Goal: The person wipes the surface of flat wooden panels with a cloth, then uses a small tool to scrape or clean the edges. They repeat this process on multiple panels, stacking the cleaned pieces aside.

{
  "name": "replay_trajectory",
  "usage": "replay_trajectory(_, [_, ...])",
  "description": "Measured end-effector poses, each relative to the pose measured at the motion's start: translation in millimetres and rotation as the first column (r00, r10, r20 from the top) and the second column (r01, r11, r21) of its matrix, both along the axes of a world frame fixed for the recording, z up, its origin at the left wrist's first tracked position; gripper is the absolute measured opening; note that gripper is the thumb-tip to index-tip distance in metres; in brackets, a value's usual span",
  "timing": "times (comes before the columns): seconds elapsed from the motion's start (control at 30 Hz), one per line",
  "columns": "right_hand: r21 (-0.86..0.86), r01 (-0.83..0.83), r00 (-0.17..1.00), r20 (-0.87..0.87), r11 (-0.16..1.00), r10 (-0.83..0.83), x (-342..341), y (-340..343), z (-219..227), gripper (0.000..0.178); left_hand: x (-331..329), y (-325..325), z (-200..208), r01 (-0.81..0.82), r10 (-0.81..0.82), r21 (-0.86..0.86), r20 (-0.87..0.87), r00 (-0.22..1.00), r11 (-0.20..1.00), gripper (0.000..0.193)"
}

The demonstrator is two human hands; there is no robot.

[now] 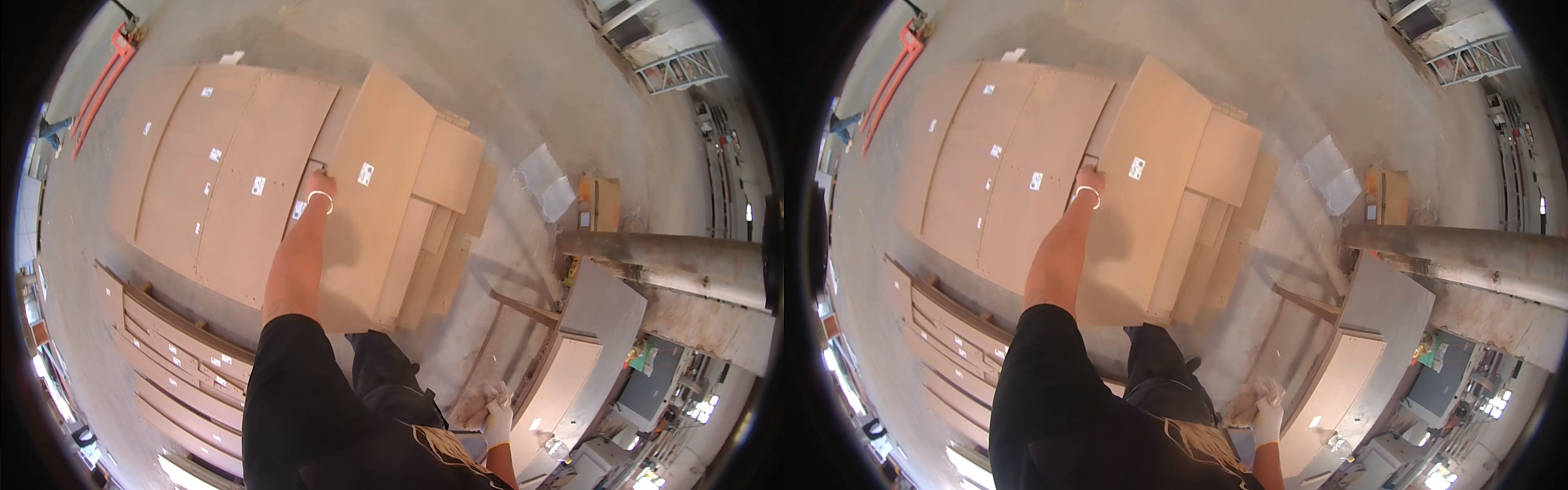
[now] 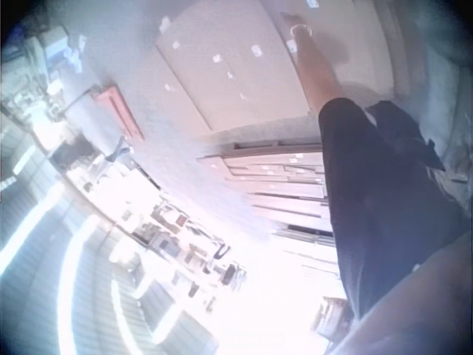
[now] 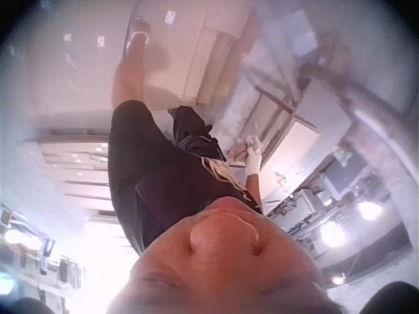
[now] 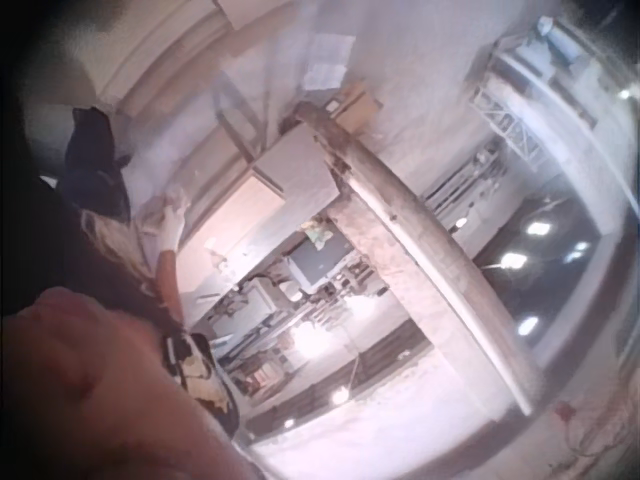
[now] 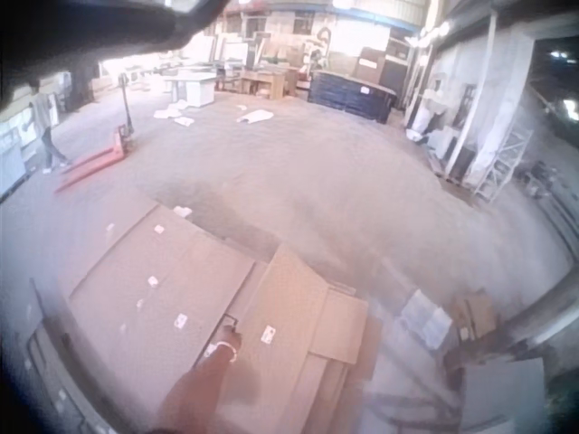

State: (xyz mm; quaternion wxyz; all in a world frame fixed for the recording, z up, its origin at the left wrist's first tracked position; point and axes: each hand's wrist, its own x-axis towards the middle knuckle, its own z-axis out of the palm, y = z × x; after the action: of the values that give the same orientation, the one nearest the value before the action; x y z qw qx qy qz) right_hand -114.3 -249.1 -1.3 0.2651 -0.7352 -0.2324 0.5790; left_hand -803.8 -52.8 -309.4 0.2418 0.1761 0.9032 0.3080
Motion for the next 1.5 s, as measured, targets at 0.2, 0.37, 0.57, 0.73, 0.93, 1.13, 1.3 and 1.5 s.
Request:
replay_trajectory(0.2, [-0.048,-0.103,0.995,-0.02,0.993,0.103,-4.2,-1.9,-5.2,0.059,33.3,-38.1,-54.8,0.118,-0.244,-0.484,-0.205,0.948,0.867,0.039])
replay_trajectory(0.37, [-0.131,-0.268,0.959,0.056,0.955,0.277,-13.0,-9.6,-16.5,0.056,186.7,-22.2,-46.3,0.715,-0.826,-0.486,-0.027,0.562,0.502,0.073])
replay_trajectory(0.57, [-0.304,-0.165,0.966,0.144,0.938,0.216,-12.0,-5.4,-27.6,0.039,214.1,8.7,-49.9,0.726,-0.85,-0.509,-0.024,0.526,0.463,0.075])
replay_trajectory(0.73, [-0.327,-0.269,0.932,0.15,0.906,0.331,-13.3,2.4,-39.9,0.041,191.0,-2.8,-30.6,0.753,-0.791,-0.416,0.118,0.6,0.509,0.076])
replay_trajectory(0.93, [-0.31,-0.319,0.924,0.108,0.896,0.367,-27.8,9.2,-59.0,0.046,160.7,-12.3,-23.8,0.733,-0.798,-0.484,0.109,0.593,0.478,0.077])
replay_trajectory(1.13, [-0.373,-0.487,0.815,0.132,0.79,0.564,-25.2,24.4,-66.1,0.046,138.3,-25.9,-28.0,0.738,-0.792,-0.469,0.121,0.598,0.485,0.078])
replay_trajectory(1.3, [-0.291,-0.416,0.882,0.1,0.861,0.46,-23.2,33.2,-73.2,0.049,103.2,-38.0,-20.1,0.697,-0.752,-0.499,0.128,0.647,0.515,0.081])
replay_trajectory(1.5, [-0.301,-0.408,0.899,0.031,0.862,0.436,-46.6,33.4,-73.9,0.057,41.2,-52.4,-8.5,0.661,-0.749,-0.587,0.133,0.649,0.468,0.081])
